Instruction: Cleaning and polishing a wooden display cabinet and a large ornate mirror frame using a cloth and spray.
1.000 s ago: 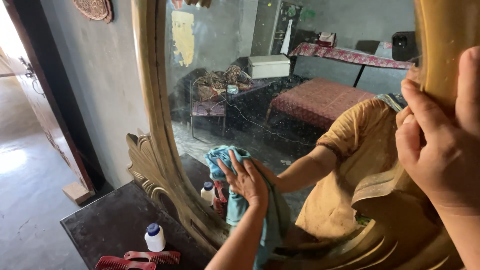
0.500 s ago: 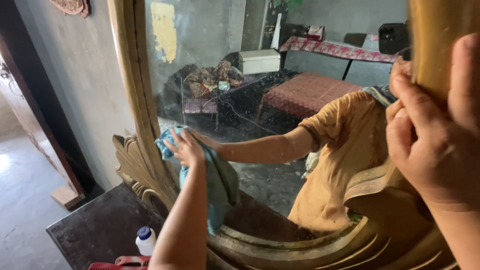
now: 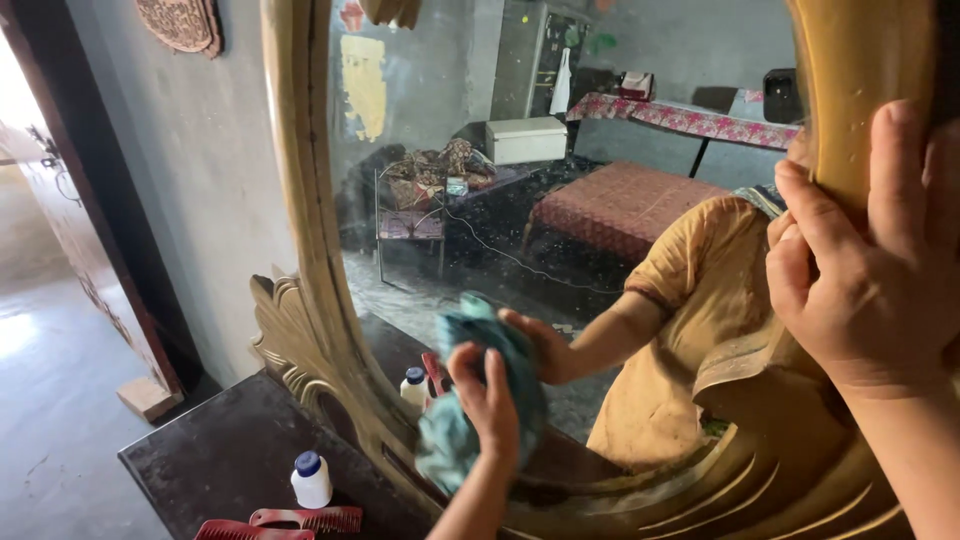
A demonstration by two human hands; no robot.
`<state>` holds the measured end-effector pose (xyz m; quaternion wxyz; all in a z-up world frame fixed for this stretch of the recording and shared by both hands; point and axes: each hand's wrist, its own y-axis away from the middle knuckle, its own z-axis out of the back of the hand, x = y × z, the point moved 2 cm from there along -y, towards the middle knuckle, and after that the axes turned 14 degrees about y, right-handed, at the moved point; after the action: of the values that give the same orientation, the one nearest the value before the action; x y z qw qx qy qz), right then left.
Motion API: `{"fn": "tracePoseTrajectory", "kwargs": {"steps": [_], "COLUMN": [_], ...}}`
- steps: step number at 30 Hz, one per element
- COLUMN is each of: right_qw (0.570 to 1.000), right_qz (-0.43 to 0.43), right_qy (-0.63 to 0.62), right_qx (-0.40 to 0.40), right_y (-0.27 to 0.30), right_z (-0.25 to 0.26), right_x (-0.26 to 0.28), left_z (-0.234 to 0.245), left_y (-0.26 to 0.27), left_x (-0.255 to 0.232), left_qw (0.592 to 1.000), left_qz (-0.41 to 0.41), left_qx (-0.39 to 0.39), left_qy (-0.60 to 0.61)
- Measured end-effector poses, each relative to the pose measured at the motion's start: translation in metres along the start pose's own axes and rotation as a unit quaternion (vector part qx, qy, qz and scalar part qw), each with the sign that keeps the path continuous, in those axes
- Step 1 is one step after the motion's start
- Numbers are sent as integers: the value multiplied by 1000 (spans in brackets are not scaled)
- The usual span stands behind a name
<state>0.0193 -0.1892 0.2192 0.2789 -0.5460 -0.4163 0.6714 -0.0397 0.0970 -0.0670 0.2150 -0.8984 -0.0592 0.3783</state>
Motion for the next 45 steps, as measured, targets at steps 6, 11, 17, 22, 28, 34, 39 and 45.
{"fn": "tracePoseTrajectory", "kwargs": {"steps": [6, 11, 17, 22, 28, 34, 39, 45], "right_qw": [1000, 997, 999, 999, 1000, 1000, 1000, 999], "right_qz": [-3, -12, -22, -18, -11, 4, -2, -2], "right_qy": [21, 79, 40, 44, 14, 6, 5, 10], "right_qx": [-15, -19, -17, -14, -17, -23, -24, -33], "right_y": [5, -12, 7, 7, 8, 1, 3, 0], "right_z": [-5, 15, -8, -6, -11, -1, -2, -1], "right_x": [1, 9, 1, 1, -1, 2, 3, 4], "left_z": [-4, -5, -2, -11, -14, -3, -16, -5], "left_y": [2, -3, -1, -31, -29, -30, -51, -33], "left_x": [-13, -6, -5, -21, -46, -30, -42, -38], "left_qw": [961, 985, 923, 908, 895, 868, 873, 863], "left_qz": [230, -11, -108, -125, -97, -186, -113, -164], "left_qx": [15, 37, 187, 208, 240, 271, 242, 275], "left_qy": [-153, -166, -318, -341, -364, -372, -407, -391]}}
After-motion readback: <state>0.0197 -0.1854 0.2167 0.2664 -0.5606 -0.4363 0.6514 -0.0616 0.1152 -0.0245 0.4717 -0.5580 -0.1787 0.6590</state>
